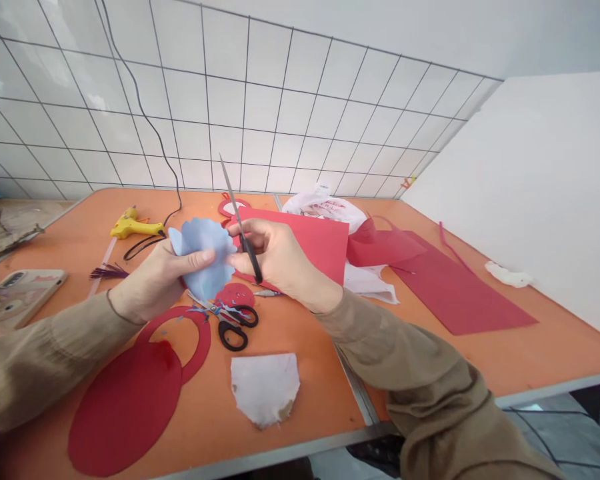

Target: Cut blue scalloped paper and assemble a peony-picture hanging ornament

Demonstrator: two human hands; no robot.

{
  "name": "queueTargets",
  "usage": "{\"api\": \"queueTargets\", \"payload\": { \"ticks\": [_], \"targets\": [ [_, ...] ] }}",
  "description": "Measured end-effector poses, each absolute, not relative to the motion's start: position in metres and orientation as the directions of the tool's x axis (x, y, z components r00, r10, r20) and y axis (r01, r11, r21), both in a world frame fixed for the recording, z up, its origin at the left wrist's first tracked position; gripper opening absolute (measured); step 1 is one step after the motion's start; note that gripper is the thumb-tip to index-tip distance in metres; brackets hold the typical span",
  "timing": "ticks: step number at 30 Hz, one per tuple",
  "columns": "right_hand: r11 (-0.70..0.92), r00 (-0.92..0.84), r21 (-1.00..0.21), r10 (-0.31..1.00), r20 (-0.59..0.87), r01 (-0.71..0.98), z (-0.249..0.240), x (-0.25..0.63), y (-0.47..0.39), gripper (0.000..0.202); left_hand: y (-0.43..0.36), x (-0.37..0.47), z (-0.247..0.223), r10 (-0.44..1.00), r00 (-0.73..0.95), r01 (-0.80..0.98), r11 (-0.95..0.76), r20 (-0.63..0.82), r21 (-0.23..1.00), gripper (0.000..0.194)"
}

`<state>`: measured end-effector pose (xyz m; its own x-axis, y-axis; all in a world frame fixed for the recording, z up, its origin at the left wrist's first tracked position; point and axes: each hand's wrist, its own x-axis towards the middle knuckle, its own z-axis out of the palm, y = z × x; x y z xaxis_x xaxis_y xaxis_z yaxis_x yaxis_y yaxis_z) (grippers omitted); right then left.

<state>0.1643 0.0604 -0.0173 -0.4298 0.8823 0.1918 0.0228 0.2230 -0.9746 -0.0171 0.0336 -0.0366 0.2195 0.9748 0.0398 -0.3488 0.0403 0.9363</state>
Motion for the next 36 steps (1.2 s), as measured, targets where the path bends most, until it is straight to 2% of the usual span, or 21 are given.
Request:
{"api": "queueTargets", "payload": {
  "ticks": [3,7,12,16,19,23,30,36],
  "targets": [
    [0.258,-0.431,-0.966,0.876,0.218,0.035,-0.015,0.167,0.061,0.034,0.034,-0.017,-0.037,0.968,0.25,-0.346,0.097,-0.008,0.933,0.022],
    [0.312,-0.424,-0.95,0.857,0.294,-0.028,-0.016,0.172,0.064,0.026,0.033,-0.015,-0.038,0.991,0.132,-0.375,0.04,0.011,0.926,0.023],
    [0.408,-0.486,-0.911,0.785,0.385,-0.061,-0.018,0.178,0.068,0.041,0.031,-0.013,-0.038,0.998,0.027,-0.375,-0.043,0.058,0.926,0.027],
    [0.487,-0.579,-0.871,0.695,0.427,-0.059,-0.018,0.182,0.069,0.05,0.03,-0.013,-0.035,0.992,-0.038,-0.382,-0.127,0.122,0.916,0.024],
    [0.512,-0.663,-0.858,0.627,0.408,-0.043,-0.02,0.184,0.072,0.055,0.029,-0.014,-0.032,0.986,-0.062,-0.383,-0.166,0.154,0.909,0.019],
    [0.532,-0.729,-0.846,0.591,0.347,0.029,-0.022,0.185,0.074,0.059,0.03,-0.016,-0.028,0.981,-0.12,-0.348,-0.187,0.154,0.919,0.023],
    [0.521,-0.738,-0.829,0.638,0.22,0.204,-0.016,0.184,0.071,0.071,0.031,-0.019,-0.021,0.966,-0.202,-0.258,-0.211,0.161,0.943,0.022],
    [0.596,-0.758,-0.774,0.6,0.255,0.211,-0.017,0.183,0.072,0.064,0.03,-0.02,-0.017,0.94,-0.269,-0.12,-0.249,0.21,0.961,0.021]
  ]
}}
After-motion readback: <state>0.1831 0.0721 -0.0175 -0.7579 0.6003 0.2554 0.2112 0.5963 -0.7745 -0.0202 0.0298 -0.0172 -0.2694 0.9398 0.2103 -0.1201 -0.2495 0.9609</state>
